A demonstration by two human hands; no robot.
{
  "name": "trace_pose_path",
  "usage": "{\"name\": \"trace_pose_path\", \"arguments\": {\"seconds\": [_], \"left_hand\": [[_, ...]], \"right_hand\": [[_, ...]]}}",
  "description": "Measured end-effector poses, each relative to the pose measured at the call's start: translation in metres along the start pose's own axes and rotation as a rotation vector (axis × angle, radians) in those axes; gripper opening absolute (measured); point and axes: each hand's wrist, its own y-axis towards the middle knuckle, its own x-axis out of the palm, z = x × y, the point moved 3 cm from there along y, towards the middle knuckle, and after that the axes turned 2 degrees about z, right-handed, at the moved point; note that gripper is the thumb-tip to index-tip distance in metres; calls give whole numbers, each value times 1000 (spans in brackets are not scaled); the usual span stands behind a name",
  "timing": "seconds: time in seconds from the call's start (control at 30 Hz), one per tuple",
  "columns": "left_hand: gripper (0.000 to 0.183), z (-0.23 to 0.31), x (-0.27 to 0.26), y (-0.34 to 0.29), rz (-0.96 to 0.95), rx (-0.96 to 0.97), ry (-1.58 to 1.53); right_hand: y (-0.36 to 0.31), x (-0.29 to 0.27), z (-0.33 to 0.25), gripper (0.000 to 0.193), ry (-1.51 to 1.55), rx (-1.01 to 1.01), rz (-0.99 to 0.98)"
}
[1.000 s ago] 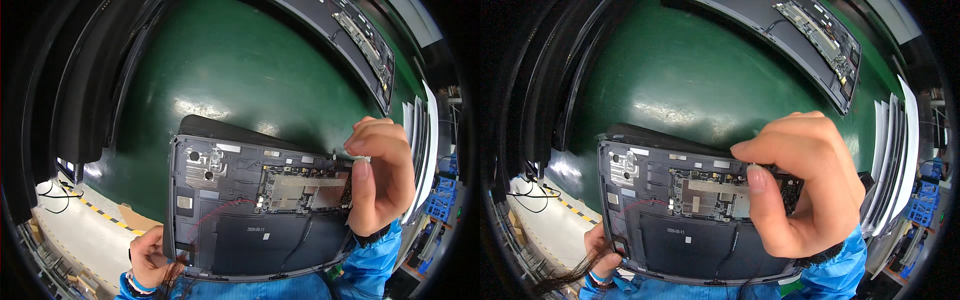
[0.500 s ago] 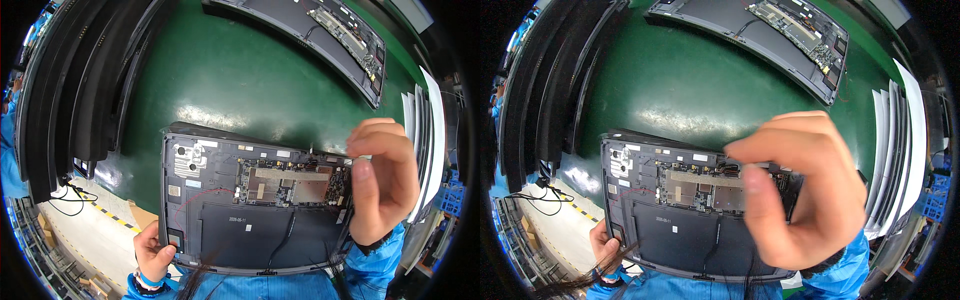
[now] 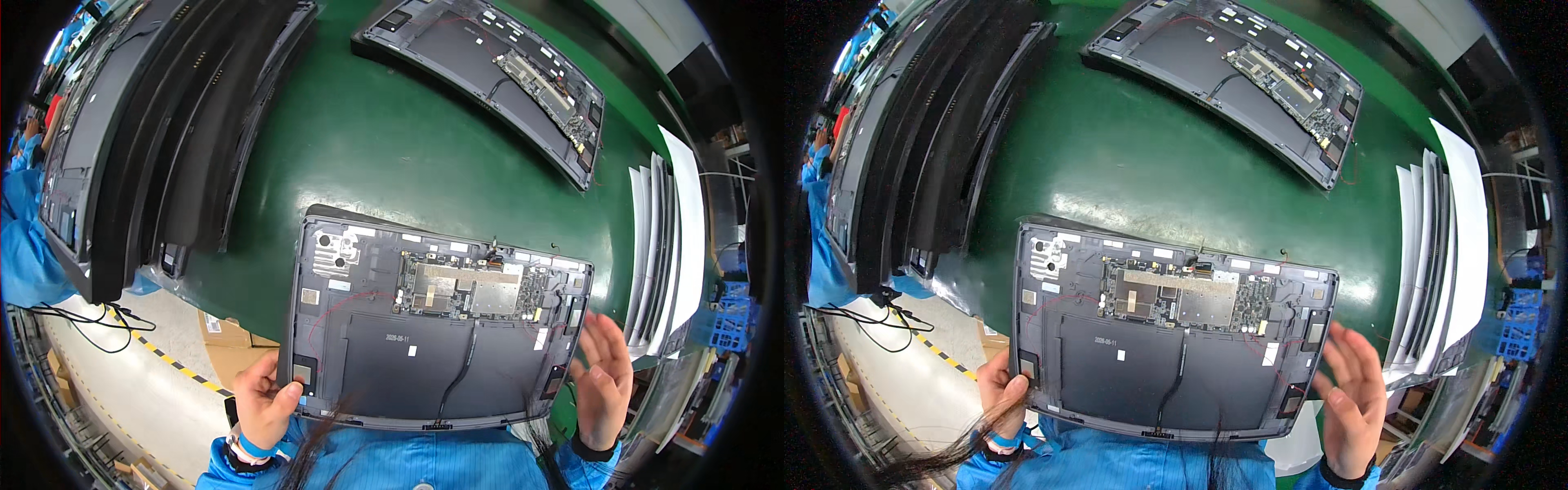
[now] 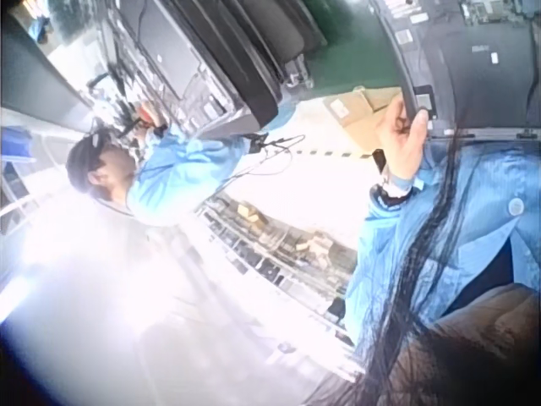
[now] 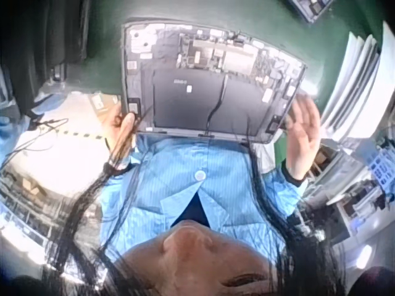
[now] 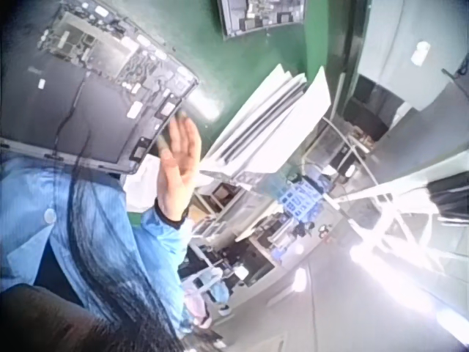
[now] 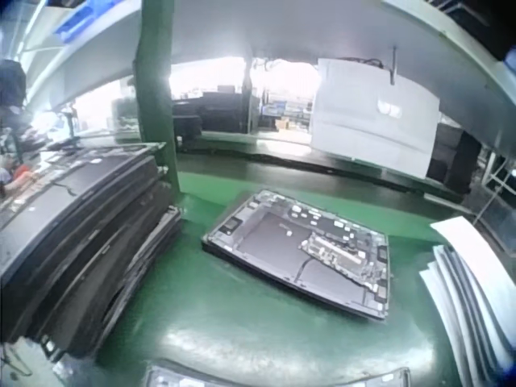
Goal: Installing circuit boards and internal components into electronic device chassis on a production line.
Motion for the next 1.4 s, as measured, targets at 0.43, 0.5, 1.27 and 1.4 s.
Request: {"name": "trace_pose_path", "arguments": {"seconds": [0.43,0.5,1.27,1.4], "left_hand": [[25,15,-2,-23,9,25,-9],[30,17,-1,-26,11,51,-30],[32,28,-9,-46,17,388,94],[30,30,-9,-43,-34,348,52]], "right_hand": [[-6,11,1,57,25,184,-62],[-8,16,-5,53,92,140,-47],[-13,13,-25,67,130,-331,-130],[-12,14,-24,66,141,-396,-119]]}}
